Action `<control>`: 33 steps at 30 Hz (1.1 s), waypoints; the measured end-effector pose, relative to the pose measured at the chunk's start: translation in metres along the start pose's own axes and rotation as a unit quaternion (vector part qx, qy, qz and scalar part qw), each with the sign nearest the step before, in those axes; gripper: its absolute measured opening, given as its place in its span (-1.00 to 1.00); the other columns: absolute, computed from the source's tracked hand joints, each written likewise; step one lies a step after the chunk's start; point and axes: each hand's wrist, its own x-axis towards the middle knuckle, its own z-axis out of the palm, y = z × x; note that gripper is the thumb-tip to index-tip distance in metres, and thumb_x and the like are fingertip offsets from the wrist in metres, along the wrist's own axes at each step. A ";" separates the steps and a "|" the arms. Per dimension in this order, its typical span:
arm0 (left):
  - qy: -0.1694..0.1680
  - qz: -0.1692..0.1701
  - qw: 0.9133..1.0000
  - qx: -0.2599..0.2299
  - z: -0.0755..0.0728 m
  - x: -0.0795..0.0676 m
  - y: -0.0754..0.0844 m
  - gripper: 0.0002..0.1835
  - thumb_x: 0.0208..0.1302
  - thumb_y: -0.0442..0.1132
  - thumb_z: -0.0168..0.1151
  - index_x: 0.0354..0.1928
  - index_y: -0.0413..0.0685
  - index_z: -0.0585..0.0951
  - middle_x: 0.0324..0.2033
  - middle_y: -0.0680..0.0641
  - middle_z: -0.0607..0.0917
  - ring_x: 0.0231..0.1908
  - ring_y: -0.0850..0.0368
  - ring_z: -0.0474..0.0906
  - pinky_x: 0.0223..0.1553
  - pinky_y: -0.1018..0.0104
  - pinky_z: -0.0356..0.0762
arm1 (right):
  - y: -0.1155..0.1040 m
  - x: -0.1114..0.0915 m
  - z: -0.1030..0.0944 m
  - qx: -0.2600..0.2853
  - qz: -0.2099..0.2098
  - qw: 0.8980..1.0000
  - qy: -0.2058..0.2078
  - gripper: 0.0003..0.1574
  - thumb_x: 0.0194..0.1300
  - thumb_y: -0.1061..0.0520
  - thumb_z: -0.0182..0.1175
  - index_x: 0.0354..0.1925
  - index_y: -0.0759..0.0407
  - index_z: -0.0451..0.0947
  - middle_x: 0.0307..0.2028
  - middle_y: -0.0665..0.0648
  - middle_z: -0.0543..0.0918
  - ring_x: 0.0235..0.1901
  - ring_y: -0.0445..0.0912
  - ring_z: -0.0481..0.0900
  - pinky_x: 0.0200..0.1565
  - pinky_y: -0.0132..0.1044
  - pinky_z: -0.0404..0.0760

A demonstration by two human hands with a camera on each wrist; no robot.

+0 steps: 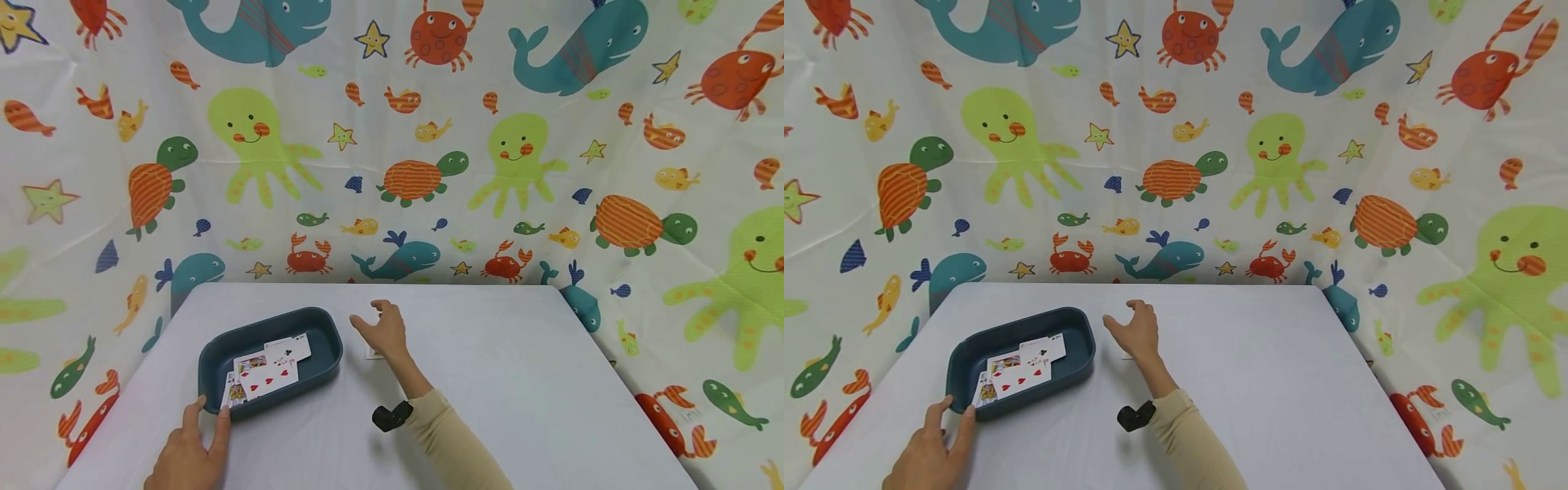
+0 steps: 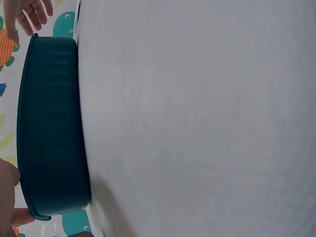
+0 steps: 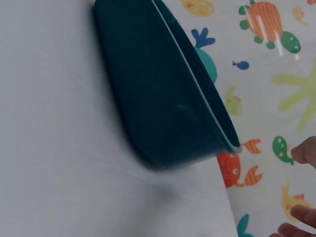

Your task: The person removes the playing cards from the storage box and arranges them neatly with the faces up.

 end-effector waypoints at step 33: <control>-0.002 0.015 1.000 0.008 -0.001 0.016 -0.002 -0.22 0.47 0.29 0.03 0.40 -0.15 0.17 -0.14 -0.53 0.56 -0.26 -0.36 0.61 -0.14 -0.38 0.53 | -0.041 -0.028 0.060 0.144 -0.042 0.986 -0.072 -0.27 0.47 -0.30 0.11 0.32 0.18 0.46 0.24 0.10 0.56 0.23 0.00 0.52 0.16 -0.13 0.59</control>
